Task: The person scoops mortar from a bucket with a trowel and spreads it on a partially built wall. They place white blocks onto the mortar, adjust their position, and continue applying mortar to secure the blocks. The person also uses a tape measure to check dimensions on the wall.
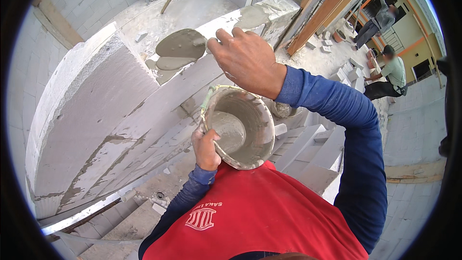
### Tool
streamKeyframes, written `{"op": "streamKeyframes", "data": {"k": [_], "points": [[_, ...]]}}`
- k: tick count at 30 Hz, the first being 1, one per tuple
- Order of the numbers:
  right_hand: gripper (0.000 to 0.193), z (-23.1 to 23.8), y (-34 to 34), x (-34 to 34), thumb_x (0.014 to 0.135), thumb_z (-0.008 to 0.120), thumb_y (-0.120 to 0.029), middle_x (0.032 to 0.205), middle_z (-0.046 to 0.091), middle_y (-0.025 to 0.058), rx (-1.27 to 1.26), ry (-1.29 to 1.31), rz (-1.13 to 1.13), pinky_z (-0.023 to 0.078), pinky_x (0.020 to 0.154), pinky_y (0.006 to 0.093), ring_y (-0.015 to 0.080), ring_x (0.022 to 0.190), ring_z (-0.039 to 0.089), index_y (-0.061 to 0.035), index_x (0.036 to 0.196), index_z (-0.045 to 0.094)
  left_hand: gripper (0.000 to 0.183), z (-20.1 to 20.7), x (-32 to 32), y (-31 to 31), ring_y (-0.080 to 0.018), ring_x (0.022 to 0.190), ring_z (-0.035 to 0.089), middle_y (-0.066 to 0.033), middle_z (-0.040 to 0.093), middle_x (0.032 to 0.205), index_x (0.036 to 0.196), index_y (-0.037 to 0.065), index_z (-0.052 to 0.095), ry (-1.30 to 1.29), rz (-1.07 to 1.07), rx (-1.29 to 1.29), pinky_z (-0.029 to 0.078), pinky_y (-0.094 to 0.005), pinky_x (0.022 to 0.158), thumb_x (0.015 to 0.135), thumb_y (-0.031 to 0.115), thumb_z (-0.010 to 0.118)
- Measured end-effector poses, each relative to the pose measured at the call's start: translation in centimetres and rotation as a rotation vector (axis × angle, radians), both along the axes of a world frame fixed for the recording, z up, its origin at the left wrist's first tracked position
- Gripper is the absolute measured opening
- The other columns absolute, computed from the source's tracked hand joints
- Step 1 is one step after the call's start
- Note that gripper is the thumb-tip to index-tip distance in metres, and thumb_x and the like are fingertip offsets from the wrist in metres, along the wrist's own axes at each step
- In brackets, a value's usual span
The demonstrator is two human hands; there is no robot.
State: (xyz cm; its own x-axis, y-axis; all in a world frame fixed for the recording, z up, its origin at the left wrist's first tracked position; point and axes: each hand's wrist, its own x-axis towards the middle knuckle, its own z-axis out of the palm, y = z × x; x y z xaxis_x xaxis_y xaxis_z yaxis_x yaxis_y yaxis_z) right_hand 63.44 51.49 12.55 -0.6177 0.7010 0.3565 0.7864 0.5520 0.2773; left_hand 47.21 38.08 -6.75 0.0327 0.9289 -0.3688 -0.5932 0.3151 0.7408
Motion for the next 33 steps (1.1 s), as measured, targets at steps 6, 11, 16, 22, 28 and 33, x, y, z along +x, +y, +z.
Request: {"op": "streamKeyframes", "data": {"k": [6, 11, 16, 22, 28, 33], "points": [[0.020, -0.3, 2.9, 5.5, 0.091, 0.069, -0.018, 0.093, 0.065, 0.0155, -0.058, 0.028, -0.150, 0.058, 0.070, 0.0442, 0.0346, 0.081, 0.070, -0.0013, 0.101, 0.064, 0.044, 0.6, 1.1, -1.4, -0.0070, 0.073, 0.047, 0.0022, 0.053, 0.081, 0.119, -0.005, 0.066, 0.012, 0.053, 0.157, 0.038, -0.0229, 0.065, 0.078, 0.000, 0.053], [0.030, -0.2, 6.1, 12.2, 0.095, 0.066, -0.028, 0.090, 0.070, 0.0235, -0.159, 0.034, -0.304, 0.056, 0.077, 0.0522, 0.0429, 0.087, 0.070, 0.0020, 0.099, 0.066, 0.034, 0.4, 1.2, -1.7, -0.0124, 0.080, 0.058, -0.0064, 0.063, 0.091, 0.108, -0.007, 0.065, 0.069, 0.025, 0.092, 0.048, -0.0257, 0.073, 0.079, 0.002, 0.052], [0.047, 0.8, 7.3, 15.3, 0.099, 0.060, -0.039, 0.085, 0.072, 0.0239, -0.402, 0.096, -0.445, 0.057, 0.079, 0.0489, 0.0400, 0.080, 0.072, 0.0070, 0.094, 0.068, 0.035, 0.5, 1.7, -1.8, -0.0129, 0.079, 0.058, -0.0057, 0.062, 0.091, 0.110, -0.007, 0.063, 0.012, 0.023, 0.096, 0.048, -0.0256, 0.072, 0.078, -0.001, 0.051], [0.049, 0.5, 4.3, 9.3, 0.103, 0.058, -0.038, 0.075, 0.070, 0.0232, -0.575, 0.089, -0.169, 0.057, 0.074, 0.0485, 0.0401, 0.074, 0.072, 0.0061, 0.087, 0.070, 0.038, 0.4, 2.5, -1.7, -0.0140, 0.081, 0.059, -0.0063, 0.064, 0.094, 0.113, -0.008, 0.063, 0.045, -0.002, 0.069, 0.049, -0.0267, 0.073, 0.077, -0.002, 0.051], [0.043, -1.6, 2.9, 7.7, 0.101, 0.062, -0.034, 0.079, 0.067, 0.0294, -0.438, 0.062, -0.056, 0.054, 0.074, 0.0513, 0.0471, 0.076, 0.067, 0.0064, 0.086, 0.068, 0.039, -0.4, 2.3, -1.5, -0.0141, 0.082, 0.060, -0.0063, 0.064, 0.093, 0.113, -0.008, 0.063, 0.079, -0.049, 0.073, 0.050, -0.0279, 0.075, 0.076, -0.002, 0.050], [0.046, 0.5, 6.3, 15.2, 0.102, 0.061, -0.037, 0.077, 0.067, 0.0259, -0.234, -0.033, -0.220, 0.056, 0.070, 0.0480, 0.0425, 0.072, 0.068, 0.0076, 0.093, 0.069, 0.032, 0.0, 1.7, -2.1, -0.0137, 0.080, 0.060, -0.0046, 0.063, 0.088, 0.106, -0.006, 0.065, 0.068, -0.031, 0.136, 0.049, -0.0279, 0.074, 0.077, -0.002, 0.051]]}}
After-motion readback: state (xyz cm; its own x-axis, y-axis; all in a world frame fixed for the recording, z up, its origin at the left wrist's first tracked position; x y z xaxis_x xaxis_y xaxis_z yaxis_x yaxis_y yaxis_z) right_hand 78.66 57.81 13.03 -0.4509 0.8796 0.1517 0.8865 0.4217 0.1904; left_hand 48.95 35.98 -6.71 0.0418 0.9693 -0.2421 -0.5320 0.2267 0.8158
